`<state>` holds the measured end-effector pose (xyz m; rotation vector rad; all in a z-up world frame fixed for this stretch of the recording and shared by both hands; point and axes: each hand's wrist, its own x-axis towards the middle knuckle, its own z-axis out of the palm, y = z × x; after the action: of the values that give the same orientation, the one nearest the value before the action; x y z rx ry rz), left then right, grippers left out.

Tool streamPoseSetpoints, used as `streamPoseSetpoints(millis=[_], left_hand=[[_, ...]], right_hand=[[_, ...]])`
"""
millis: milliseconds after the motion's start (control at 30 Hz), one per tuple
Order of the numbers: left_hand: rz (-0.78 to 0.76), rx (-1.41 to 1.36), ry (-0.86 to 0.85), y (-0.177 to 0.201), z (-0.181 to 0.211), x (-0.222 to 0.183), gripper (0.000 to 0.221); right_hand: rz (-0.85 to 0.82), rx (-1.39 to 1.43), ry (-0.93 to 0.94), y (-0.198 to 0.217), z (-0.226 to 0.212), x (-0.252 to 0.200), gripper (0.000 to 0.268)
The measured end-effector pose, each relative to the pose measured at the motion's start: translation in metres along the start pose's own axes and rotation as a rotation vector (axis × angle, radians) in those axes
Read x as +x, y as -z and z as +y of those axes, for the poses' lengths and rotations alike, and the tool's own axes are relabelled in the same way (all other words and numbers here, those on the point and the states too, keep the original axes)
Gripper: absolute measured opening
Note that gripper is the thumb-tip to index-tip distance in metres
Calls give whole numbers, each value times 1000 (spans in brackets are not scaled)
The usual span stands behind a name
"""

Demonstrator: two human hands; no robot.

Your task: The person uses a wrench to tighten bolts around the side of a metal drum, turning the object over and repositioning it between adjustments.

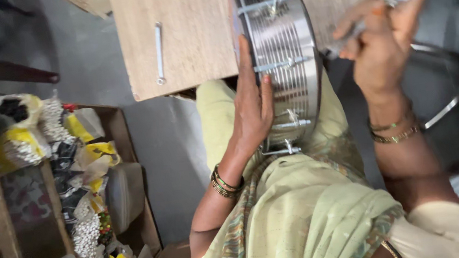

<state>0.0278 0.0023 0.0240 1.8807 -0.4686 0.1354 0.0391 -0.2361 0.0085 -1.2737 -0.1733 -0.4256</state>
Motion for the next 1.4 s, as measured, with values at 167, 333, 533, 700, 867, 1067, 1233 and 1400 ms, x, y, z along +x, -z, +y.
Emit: streamPoseSetpoints(millis=[167,333,533,700,867,1067,1233,1400], left_hand=[[27,-39,15,14,2,-4,63],[115,-15,44,33,-6,-17,62],[211,-29,62,57,-31,-43,64],[305,-84,159,73,-44,-59,72],[407,-185,191,87,-51,-63,71],[446,-329,438,105,-71,-57,69],[464,-469,479,106,-87,-52,62],[456,-631,504,107,-80,-53,61]], right_hand=[[87,10,-46,33,34,1,45],[288,136,-313,61,119,3,23],[269,42,-590,42,203,0,23],[41,-460,-473,5,223,-4,29],[49,-437,-592,-10,222,-4,29],[-59,-445,-592,-7,230,-13,32],[3,-156,-719,-8,238,-29,28],[15,-173,-668,-5,240,-32,30]])
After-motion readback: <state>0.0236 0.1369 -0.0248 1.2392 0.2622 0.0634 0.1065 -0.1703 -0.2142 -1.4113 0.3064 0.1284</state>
